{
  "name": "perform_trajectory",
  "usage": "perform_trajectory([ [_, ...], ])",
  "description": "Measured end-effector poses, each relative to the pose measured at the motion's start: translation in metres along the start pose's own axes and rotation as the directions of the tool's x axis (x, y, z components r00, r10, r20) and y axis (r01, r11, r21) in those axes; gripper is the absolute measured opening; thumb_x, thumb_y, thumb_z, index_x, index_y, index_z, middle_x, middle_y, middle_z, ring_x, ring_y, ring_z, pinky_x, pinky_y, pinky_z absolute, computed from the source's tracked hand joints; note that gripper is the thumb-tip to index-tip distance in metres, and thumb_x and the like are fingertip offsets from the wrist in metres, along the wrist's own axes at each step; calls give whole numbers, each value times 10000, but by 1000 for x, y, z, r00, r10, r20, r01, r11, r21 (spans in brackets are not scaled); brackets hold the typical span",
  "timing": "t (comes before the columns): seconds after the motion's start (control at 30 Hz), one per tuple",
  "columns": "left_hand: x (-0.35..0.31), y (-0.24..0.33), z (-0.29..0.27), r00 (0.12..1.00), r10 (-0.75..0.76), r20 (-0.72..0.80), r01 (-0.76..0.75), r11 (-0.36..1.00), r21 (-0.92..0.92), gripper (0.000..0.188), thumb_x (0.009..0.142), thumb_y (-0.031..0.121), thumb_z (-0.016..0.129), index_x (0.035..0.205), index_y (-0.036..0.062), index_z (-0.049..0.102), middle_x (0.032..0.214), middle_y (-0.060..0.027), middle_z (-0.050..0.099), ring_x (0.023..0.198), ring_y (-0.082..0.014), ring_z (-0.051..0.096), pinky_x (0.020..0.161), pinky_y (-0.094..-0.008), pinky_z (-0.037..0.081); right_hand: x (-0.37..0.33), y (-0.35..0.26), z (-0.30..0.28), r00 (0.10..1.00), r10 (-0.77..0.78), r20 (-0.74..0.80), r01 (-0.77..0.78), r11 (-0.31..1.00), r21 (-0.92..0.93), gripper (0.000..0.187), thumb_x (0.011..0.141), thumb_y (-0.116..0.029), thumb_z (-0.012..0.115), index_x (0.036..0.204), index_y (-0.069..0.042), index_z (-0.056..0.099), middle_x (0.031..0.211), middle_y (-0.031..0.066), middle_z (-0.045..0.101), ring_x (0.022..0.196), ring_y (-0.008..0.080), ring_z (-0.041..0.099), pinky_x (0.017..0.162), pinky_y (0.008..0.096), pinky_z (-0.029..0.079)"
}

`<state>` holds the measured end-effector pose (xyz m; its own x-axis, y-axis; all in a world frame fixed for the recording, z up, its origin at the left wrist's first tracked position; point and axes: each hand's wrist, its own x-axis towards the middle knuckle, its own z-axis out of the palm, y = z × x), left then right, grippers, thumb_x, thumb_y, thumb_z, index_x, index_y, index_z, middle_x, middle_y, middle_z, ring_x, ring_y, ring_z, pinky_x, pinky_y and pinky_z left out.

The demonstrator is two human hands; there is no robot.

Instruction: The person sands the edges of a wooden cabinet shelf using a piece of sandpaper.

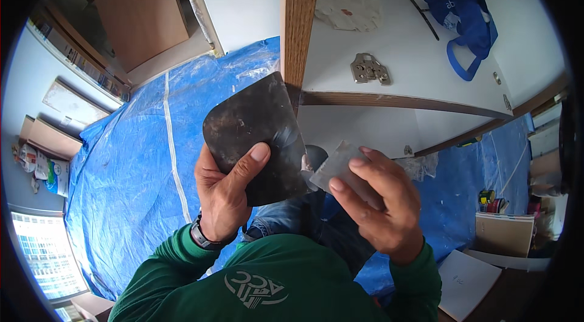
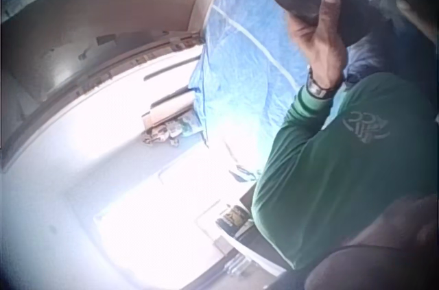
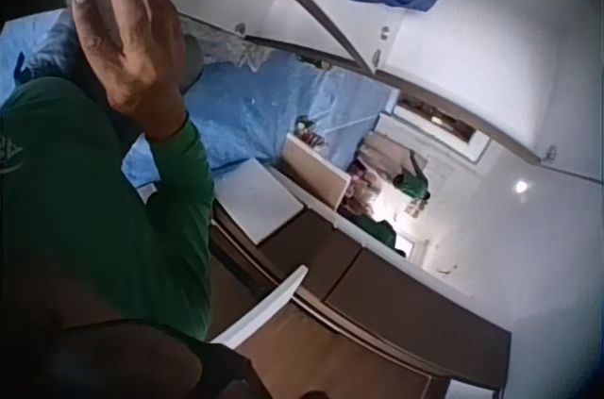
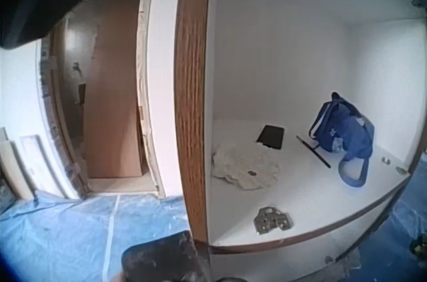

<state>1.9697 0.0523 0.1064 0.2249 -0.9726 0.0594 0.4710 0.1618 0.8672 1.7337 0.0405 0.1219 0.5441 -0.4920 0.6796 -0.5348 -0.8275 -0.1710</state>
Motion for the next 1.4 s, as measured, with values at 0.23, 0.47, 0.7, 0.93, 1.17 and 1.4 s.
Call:
perform_trajectory([
  [0.23, -6, -3, 2, 995, 87, -48, -84, 994, 65, 393, 948, -27, 687, 1327, 19, 599, 1227, -112, 713, 1087, -193, 692, 969, -348, 547, 0, -2, 10, 998, -55, 12, 56, 998, -41, 295, 836, -97, 755, 1121, -25, 781, 1250, 142, 691, 1037, 375, 683, 816, 412, 616],
  [0.47, -1, -1, -6, 960, 200, -196, -203, 979, 5, 367, 964, -9, 664, 1322, 38, 600, 1211, -103, 707, 1083, -203, 697, 952, -365, 574, 4, -11, 4, 998, 1, 58, -5, 998, 70, 269, 809, -55, 771, 1075, -18, 783, 1196, 116, 709, 956, 301, 693, 743, 356, 600],
  [0.7, 18, -27, -49, 968, 116, -224, -137, 987, -82, 288, 1073, 209, 594, 1316, 55, 601, 1188, -90, 710, 1017, -208, 709, 928, -399, 577, 2, -2, 26, 941, 205, -268, -205, 978, 29, 413, 765, 55, 838, 1157, -57, 777, 1111, 105, 686, 982, 288, 687, 780, 372, 608],
  [0.93, 13, -73, -70, 954, -274, 122, 290, 945, -151, 705, 1051, 542, 506, 1511, 12, 449, 1470, -188, 564, 1396, -329, 524, 1126, -548, 452, 11, -2, 67, 964, 35, -265, -102, 965, -242, 372, 868, -53, 754, 1237, -100, 752, 1387, 134, 650, 1266, 408, 595, 1019, 538, 513],
  [1.17, 8, -83, -89, 947, -226, 230, 248, 966, -72, 661, 1041, 495, 561, 1460, -13, 508, 1363, -222, 639, 1164, -300, 688, 997, -482, 561, 20, -6, 56, 866, 362, -345, -308, 930, 202, 265, 928, -18, 700, 1193, -6, 710, 1214, 137, 699, 1151, 291, 662, 959, 412, 522],
  [1.4, 0, -62, -92, 974, -56, 222, 45, 998, 52, 301, 1017, 253, 692, 1195, 10, 709, 1108, -81, 753, 964, -158, 701, 867, -321, 552, 38, 14, 33, 460, 842, -282, -232, 420, 877, 205, 977, -47, 695, 1150, 1, 595, 1039, 69, 680, 931, 128, 663, 740, 296, 562],
])
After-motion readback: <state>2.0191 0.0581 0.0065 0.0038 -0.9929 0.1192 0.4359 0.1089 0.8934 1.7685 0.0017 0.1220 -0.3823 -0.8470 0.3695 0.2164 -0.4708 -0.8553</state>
